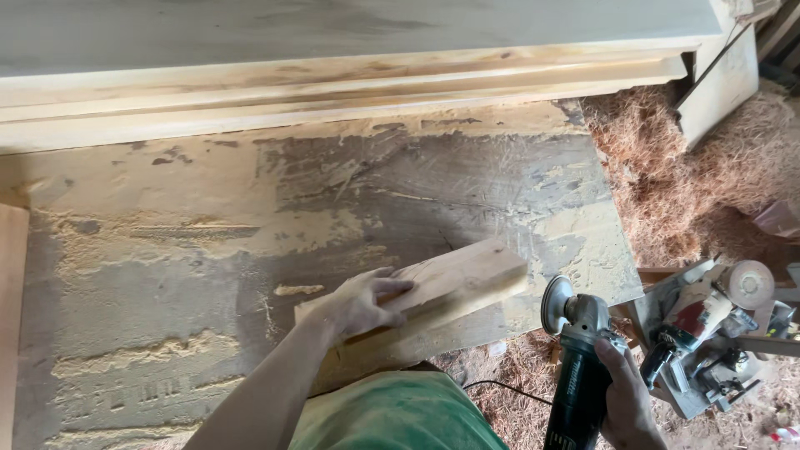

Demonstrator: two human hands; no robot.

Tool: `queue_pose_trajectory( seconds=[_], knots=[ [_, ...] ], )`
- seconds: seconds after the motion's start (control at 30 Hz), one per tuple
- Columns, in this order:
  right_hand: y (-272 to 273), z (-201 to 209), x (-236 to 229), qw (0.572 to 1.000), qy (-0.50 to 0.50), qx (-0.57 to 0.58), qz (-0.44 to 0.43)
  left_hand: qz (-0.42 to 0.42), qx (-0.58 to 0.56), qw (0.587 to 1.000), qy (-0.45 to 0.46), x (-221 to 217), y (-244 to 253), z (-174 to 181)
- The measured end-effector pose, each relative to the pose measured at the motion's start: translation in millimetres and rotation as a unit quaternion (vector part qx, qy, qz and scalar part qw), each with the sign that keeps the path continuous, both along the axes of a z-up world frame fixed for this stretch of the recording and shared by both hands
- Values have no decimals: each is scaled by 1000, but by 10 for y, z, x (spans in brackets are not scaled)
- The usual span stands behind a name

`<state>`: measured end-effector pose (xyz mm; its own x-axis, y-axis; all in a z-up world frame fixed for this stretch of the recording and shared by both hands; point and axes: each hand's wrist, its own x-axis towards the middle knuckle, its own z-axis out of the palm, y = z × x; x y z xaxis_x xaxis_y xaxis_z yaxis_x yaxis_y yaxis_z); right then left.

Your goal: The person uses an angle grinder with a sanding disc to sand a rectangular wooden block with a cutout handle. The person holds the block with one hand and moves the grinder across the top and side surfaces, generating wood dust. The person flips the block to sand different faces.

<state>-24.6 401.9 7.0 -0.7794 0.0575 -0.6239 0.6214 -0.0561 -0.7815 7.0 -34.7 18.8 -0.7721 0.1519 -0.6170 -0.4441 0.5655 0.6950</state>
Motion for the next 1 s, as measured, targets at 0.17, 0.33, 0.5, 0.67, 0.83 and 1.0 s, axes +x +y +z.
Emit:
queue_pose_trajectory(
  seconds=[0.17, 0.33, 0.5, 0.67, 0.83, 1.0],
  knots=[
    [20, -115, -251, 993, 73, 45, 87, 3, -120, 991, 53, -165, 59, 65],
    [-392, -61, -533, 941, 166, 99, 277, -39, -312, 949, 0, 148, -10, 244],
    [-981, 192, -679, 886, 116, 210, 396, 152, -318, 935, 46, 714, -230, 256],
    [-1310, 310, -741, 872, 148, 212, 416, 284, -196, 939, 12, 1001, -361, -60],
    [-1475, 288, -817, 885, 160, 221, 376, 325, -129, 936, 45, 990, -394, -381],
    [-1648, 271, -773, 871, 162, 268, 378, 269, -185, 931, 163, 1050, -433, -489]
  ],
)
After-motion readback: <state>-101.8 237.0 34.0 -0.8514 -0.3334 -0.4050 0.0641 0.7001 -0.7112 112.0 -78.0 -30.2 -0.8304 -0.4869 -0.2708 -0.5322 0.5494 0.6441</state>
